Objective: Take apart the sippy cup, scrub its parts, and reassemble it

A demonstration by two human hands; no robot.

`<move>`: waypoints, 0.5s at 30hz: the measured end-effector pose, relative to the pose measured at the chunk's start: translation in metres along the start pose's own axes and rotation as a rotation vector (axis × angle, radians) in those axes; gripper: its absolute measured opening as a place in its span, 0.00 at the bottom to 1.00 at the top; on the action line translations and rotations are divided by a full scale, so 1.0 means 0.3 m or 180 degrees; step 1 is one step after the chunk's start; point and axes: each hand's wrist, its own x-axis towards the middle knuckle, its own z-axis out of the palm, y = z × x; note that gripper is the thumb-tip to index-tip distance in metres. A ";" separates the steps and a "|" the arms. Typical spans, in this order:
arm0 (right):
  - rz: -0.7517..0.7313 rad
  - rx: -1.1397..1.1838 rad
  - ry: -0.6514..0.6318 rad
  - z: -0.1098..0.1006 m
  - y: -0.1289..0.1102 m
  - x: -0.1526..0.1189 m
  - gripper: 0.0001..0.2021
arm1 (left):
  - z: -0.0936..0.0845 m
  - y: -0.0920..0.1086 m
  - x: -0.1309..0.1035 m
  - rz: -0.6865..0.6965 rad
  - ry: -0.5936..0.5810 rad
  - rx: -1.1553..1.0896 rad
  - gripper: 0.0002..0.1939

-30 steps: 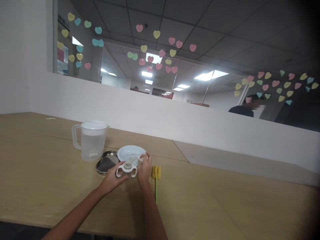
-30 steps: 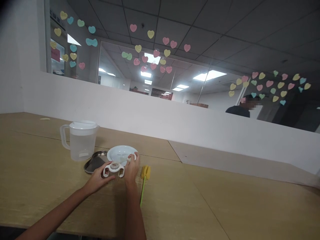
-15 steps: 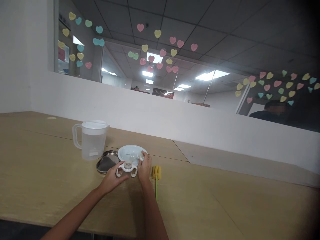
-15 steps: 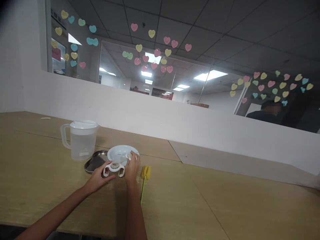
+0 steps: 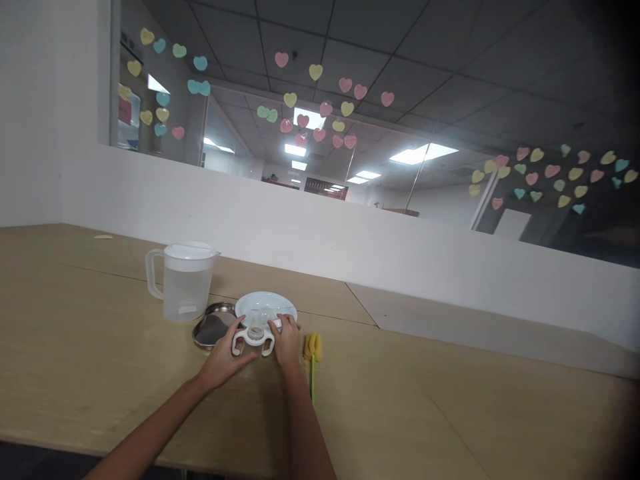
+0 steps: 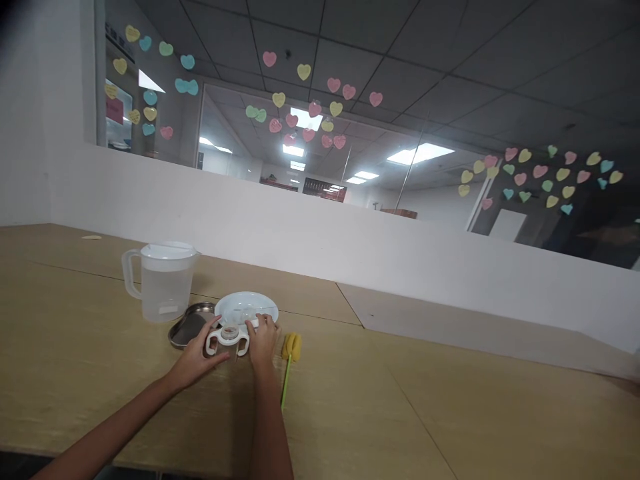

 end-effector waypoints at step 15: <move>-0.0144 -0.0250 0.0141 0.020 -0.004 -0.016 0.13 | -0.057 -0.012 -0.019 0.0882 0.0933 0.0841 0.36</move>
